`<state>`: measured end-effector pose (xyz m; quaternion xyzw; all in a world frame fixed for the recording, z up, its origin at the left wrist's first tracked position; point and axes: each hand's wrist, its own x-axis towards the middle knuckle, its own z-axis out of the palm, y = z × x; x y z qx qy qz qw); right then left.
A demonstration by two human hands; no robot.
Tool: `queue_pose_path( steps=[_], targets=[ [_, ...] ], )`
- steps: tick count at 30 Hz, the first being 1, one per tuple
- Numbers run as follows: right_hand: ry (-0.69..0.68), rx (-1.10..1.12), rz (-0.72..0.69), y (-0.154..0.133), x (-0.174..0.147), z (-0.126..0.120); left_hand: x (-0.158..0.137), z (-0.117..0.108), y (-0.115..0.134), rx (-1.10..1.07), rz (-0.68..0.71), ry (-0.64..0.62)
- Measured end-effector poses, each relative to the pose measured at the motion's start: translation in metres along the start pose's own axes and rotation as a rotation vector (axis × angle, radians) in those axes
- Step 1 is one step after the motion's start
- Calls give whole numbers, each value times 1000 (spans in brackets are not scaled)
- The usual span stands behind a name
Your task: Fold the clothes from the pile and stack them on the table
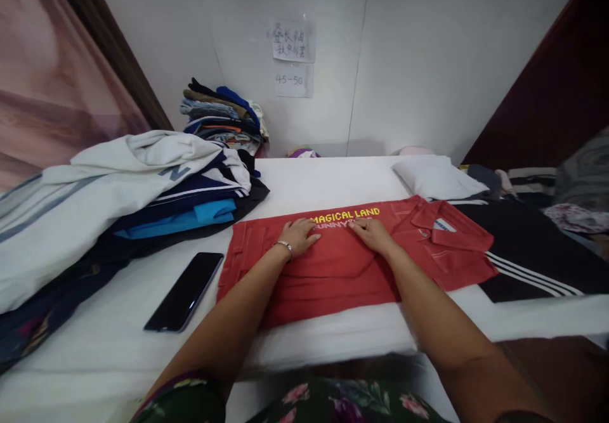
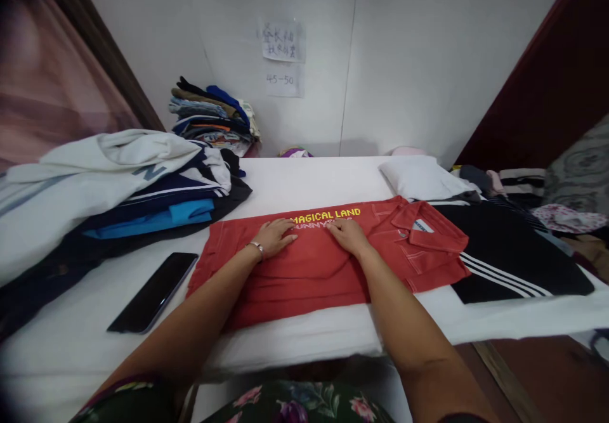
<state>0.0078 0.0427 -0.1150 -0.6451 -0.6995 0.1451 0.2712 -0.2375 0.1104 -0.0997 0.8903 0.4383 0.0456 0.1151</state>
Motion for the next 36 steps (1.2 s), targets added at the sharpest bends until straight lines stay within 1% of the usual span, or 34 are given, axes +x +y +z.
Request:
queue_pose_path(
  steps=[3,5,8,11,14,17,20,23,26,29,32,36],
  targets=[
    [60,73,13,7,0,-1,-11,-9,2,27,-5,-25],
    [88,92,-3,8,-1,0,-25,-12,7,47,20,-54],
    [109,73,-45,7,0,2,-52,-8,13,27,127,-109],
    [98,37,-27,8,1,5,-72,1,15,5,195,-102],
    [115,-11,-16,9,1,6,-76,7,15,8,194,-66],
    [142,-140,2,8,2,6,-72,9,17,39,172,-34],
    [101,-220,43,5,2,5,-71,9,21,65,161,-5],
    [33,-234,40,5,-2,2,-73,9,22,81,165,33],
    [-36,-219,22,8,-13,-5,-75,10,19,89,181,71],
    [-81,-207,16,15,-34,-13,-75,10,14,78,197,76],
    [-75,-237,39,24,-60,-21,-74,10,10,60,224,50],
    [-33,-268,49,36,-95,-27,-75,8,8,47,262,36]
  ],
)
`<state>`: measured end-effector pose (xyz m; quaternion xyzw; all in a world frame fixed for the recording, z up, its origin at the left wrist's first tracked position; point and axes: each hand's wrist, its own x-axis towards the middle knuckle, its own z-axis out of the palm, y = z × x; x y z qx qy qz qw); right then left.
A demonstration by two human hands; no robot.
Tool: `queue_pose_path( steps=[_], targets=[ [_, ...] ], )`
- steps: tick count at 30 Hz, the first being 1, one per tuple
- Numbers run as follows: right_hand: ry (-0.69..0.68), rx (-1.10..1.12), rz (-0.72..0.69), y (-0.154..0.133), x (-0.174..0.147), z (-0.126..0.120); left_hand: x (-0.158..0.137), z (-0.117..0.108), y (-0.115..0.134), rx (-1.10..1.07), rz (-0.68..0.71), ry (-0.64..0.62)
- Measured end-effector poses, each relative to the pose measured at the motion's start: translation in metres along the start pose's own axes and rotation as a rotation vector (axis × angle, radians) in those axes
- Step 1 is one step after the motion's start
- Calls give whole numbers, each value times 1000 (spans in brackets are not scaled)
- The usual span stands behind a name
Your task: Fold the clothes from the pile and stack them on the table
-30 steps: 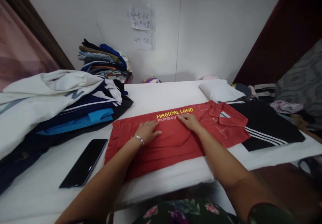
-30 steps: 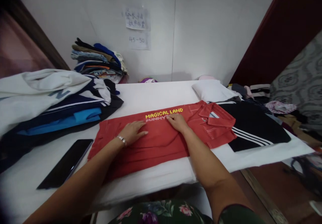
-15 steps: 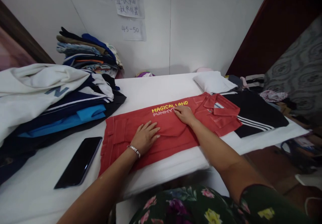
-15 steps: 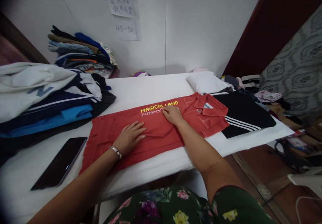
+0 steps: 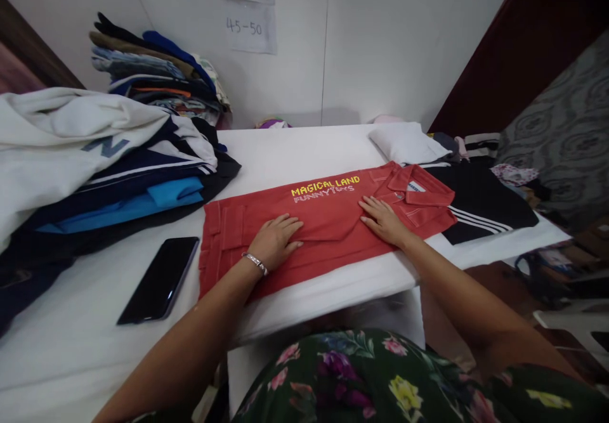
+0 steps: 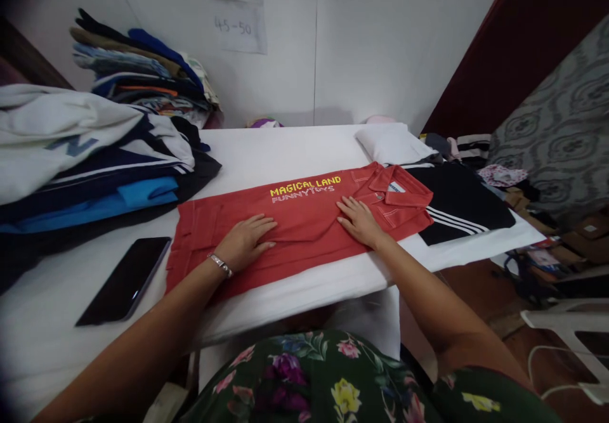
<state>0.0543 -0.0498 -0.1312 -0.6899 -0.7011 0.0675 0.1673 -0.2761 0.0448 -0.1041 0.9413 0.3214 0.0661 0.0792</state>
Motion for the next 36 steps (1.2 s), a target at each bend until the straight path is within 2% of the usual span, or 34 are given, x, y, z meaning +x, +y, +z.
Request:
queue_pose_path(
  steps=[6,11,14,17,25,28,32,36],
  targets=[
    [48,71,22,-1,-32,-1,-1,-6,8,28,38,63],
    [113,201,-85,-37,-45,2,1,-8,13,38,80,179],
    [125,167,-171,-62,-43,8,1,-7,13,61,91,232],
    [97,84,-181,-83,-33,15,2,-7,15,83,81,250],
    [95,-119,-148,-120,-1,21,1,-10,19,36,-2,222],
    [93,-157,-125,-117,3,23,0,-11,18,40,-42,186],
    [67,-172,-65,-106,3,26,0,-12,19,93,-27,90],
    [20,-153,-68,-102,3,26,0,-14,19,127,-37,28]
  ],
)
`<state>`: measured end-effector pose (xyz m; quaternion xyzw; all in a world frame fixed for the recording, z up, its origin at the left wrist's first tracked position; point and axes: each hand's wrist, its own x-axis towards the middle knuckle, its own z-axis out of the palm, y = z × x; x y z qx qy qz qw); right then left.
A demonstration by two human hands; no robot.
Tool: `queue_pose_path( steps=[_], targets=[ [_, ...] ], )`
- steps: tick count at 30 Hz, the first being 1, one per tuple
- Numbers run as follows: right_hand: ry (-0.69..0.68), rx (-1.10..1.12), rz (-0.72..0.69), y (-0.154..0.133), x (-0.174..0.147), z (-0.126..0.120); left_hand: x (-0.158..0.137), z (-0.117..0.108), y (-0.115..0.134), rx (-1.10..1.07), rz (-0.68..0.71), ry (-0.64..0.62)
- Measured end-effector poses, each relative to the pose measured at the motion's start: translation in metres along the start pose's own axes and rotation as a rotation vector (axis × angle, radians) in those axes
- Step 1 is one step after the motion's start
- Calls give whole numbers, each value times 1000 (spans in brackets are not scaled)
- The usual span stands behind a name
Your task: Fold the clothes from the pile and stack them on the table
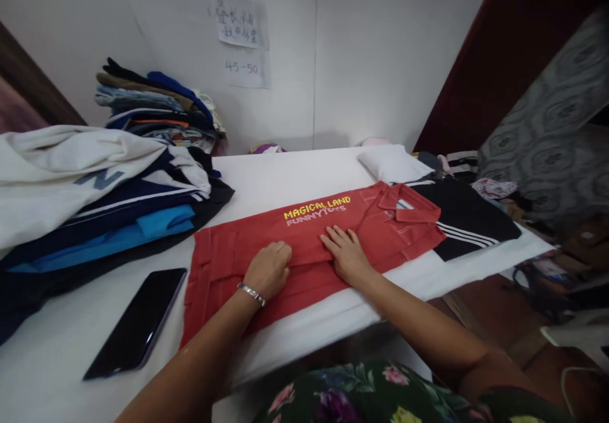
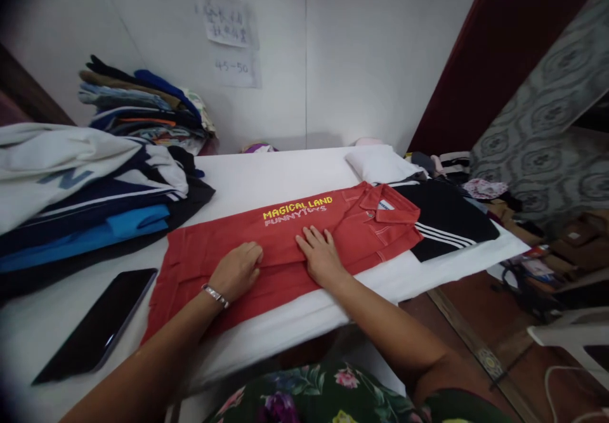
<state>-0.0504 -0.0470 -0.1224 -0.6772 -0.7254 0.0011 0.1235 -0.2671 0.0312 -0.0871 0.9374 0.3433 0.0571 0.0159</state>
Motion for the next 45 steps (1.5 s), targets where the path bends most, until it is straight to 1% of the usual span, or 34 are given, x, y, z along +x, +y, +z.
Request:
queue_pose_path(
  steps=[6,11,14,18,23,27,30,32,36,40,42,45],
  targets=[
    [-58,53,-21,-1,3,-2,0,-8,-12,51,-98,-17],
    [-81,81,-15,2,4,-2,0,-10,-23,91,-103,-71],
    [-91,98,-22,3,2,-2,-6,-8,-26,130,-99,-71],
    [-99,128,-34,5,-3,-4,-23,-8,-31,172,-124,-46],
    [-128,199,-81,9,-16,-11,-40,-9,-37,141,-171,17],
    [-177,272,-92,15,-31,-19,-41,-7,-41,84,-178,34],
    [-202,338,-104,27,-41,-27,-39,-5,-43,37,-182,23],
    [-176,344,-72,41,-45,-32,-38,-4,-45,30,-181,19],
    [-85,243,85,71,-52,-34,-39,-2,-50,13,-156,46],
    [-47,210,92,95,-61,-31,-40,2,-55,-25,-136,63],
    [26,186,115,109,-68,-31,-40,4,-56,-26,-149,73],
    [205,94,216,142,-80,-38,-39,7,-56,-23,-169,90]
  ],
)
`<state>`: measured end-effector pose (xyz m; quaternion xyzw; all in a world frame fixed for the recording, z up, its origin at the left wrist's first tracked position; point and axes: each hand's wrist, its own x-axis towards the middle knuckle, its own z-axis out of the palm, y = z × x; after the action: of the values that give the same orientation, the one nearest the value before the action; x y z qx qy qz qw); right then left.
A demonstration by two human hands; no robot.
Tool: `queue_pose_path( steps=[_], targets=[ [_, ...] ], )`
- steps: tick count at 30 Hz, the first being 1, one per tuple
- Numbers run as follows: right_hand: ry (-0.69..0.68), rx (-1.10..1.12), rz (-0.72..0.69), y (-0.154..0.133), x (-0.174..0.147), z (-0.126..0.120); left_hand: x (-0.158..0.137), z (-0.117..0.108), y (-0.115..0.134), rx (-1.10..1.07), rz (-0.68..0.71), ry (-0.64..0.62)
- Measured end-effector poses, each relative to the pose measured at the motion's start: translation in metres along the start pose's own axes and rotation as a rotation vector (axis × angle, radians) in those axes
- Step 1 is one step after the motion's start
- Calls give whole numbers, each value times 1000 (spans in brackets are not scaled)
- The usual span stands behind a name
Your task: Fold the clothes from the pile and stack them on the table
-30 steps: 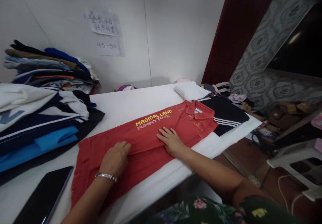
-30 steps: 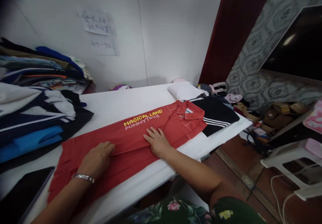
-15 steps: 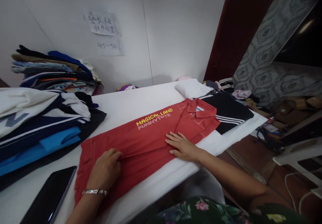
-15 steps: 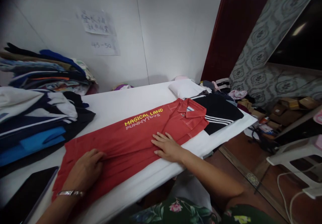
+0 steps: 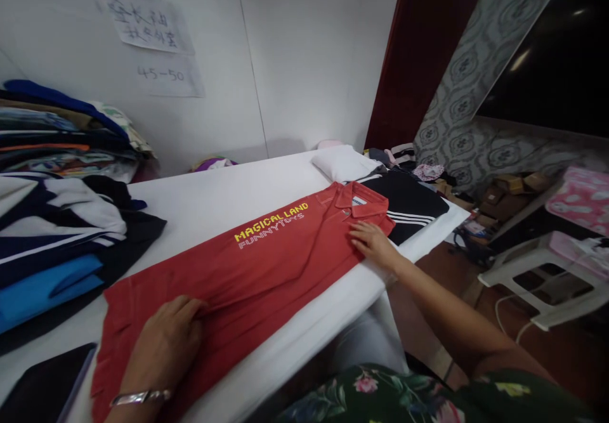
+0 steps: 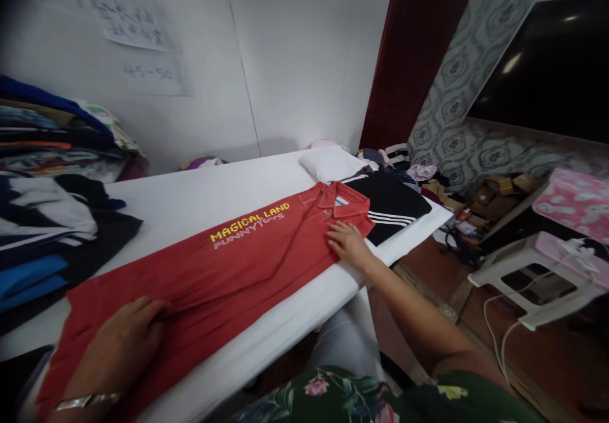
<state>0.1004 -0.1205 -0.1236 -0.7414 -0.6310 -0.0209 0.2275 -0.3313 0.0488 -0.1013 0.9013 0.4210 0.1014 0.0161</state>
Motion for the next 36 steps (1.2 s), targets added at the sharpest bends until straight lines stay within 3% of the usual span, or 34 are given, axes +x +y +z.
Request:
queue_pose_path(
  steps=[3,5,9,12,23,31,36],
  targets=[
    [204,-82,98,39,-5,-19,1,1,0,-3,0,4],
    [270,-102,184,59,-9,-31,1,1,-1,0,7,0],
    [237,-35,509,77,-17,-44,2,2,-4,-18,17,-17],
    [178,25,618,79,-20,-44,2,2,-3,-10,21,-2],
    [177,145,543,85,-22,-39,3,1,-2,-33,26,12],
    [307,92,361,93,-20,-34,3,12,-10,-21,74,94],
    [268,-12,181,99,-19,-39,2,15,-13,-14,98,116]
  ],
)
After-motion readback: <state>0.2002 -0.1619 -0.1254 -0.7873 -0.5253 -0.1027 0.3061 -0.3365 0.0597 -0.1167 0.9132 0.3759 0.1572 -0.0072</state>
